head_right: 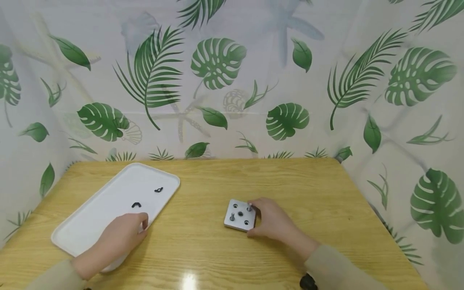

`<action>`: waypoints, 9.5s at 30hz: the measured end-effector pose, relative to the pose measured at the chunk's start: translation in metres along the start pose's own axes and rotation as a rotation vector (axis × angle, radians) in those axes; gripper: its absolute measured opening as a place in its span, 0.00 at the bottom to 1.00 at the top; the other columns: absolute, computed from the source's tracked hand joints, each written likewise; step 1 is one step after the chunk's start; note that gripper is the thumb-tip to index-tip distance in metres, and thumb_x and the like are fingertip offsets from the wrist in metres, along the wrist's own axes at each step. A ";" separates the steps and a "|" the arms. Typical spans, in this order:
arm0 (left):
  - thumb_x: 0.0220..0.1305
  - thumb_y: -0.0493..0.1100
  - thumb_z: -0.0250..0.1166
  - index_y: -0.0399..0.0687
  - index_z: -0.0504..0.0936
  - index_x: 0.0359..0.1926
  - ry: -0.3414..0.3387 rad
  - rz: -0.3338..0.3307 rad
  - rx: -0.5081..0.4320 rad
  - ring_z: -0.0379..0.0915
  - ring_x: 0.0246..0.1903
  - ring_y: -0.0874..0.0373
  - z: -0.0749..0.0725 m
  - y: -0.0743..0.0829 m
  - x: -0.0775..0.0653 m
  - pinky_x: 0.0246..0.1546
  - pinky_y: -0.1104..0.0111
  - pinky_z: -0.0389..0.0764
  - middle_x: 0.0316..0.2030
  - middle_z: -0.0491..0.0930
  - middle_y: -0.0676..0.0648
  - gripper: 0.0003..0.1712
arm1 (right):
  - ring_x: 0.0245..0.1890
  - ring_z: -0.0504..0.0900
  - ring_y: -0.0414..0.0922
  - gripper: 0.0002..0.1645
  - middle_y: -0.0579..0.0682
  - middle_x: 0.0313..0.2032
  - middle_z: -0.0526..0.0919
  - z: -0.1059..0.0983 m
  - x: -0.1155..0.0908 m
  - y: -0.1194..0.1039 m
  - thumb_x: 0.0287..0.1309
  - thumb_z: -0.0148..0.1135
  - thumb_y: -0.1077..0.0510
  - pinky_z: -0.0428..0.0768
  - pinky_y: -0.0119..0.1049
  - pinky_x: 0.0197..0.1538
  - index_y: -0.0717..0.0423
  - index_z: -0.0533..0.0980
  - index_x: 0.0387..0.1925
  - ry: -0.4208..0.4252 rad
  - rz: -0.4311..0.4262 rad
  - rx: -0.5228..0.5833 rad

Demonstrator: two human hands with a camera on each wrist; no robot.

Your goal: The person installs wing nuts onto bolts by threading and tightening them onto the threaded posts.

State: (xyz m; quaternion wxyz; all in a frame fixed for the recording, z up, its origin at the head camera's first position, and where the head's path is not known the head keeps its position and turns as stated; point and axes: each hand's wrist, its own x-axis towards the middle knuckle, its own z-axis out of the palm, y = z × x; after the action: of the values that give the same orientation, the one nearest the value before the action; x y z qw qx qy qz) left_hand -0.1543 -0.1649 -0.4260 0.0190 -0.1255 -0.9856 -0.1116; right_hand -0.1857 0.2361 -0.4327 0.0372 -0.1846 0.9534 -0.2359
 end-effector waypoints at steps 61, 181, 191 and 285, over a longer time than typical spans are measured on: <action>0.66 0.36 0.74 0.42 0.78 0.30 -0.241 -0.261 -0.569 0.79 0.13 0.60 0.005 0.013 0.037 0.19 0.67 0.84 0.15 0.83 0.46 0.12 | 0.63 0.81 0.63 0.55 0.69 0.64 0.76 0.029 0.019 -0.055 0.34 0.85 0.77 0.85 0.38 0.61 0.76 0.71 0.69 -0.140 0.102 0.516; 0.70 0.43 0.69 0.38 0.80 0.58 -0.209 -0.252 -0.099 0.80 0.38 0.48 -0.025 -0.040 0.123 0.38 0.57 0.81 0.52 0.85 0.38 0.20 | 0.59 0.85 0.60 0.57 0.69 0.65 0.77 0.040 0.019 -0.067 0.42 0.81 0.77 0.88 0.42 0.57 0.73 0.65 0.75 -0.128 0.216 0.662; 0.68 0.40 0.68 0.39 0.80 0.60 -0.213 -0.246 -0.092 0.79 0.39 0.49 -0.018 -0.043 0.128 0.39 0.58 0.81 0.52 0.86 0.39 0.21 | 0.60 0.83 0.57 0.56 0.68 0.63 0.77 0.041 0.018 -0.066 0.43 0.79 0.79 0.88 0.41 0.57 0.71 0.65 0.75 -0.109 0.224 0.693; 0.63 0.39 0.78 0.46 0.91 0.39 -0.040 0.272 -0.150 0.80 0.33 0.59 -0.021 0.084 0.112 0.39 0.63 0.84 0.34 0.88 0.50 0.05 | 0.54 0.84 0.51 0.54 0.66 0.59 0.79 0.042 0.021 -0.067 0.42 0.80 0.79 0.89 0.41 0.54 0.70 0.68 0.73 -0.107 0.225 0.663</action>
State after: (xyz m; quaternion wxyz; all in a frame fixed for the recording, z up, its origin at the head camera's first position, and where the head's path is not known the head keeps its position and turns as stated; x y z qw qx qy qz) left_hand -0.2418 -0.0632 -0.3798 0.0048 -0.2613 -0.9485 -0.1788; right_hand -0.1765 0.1552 -0.4388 0.1708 -0.0684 0.8360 -0.5169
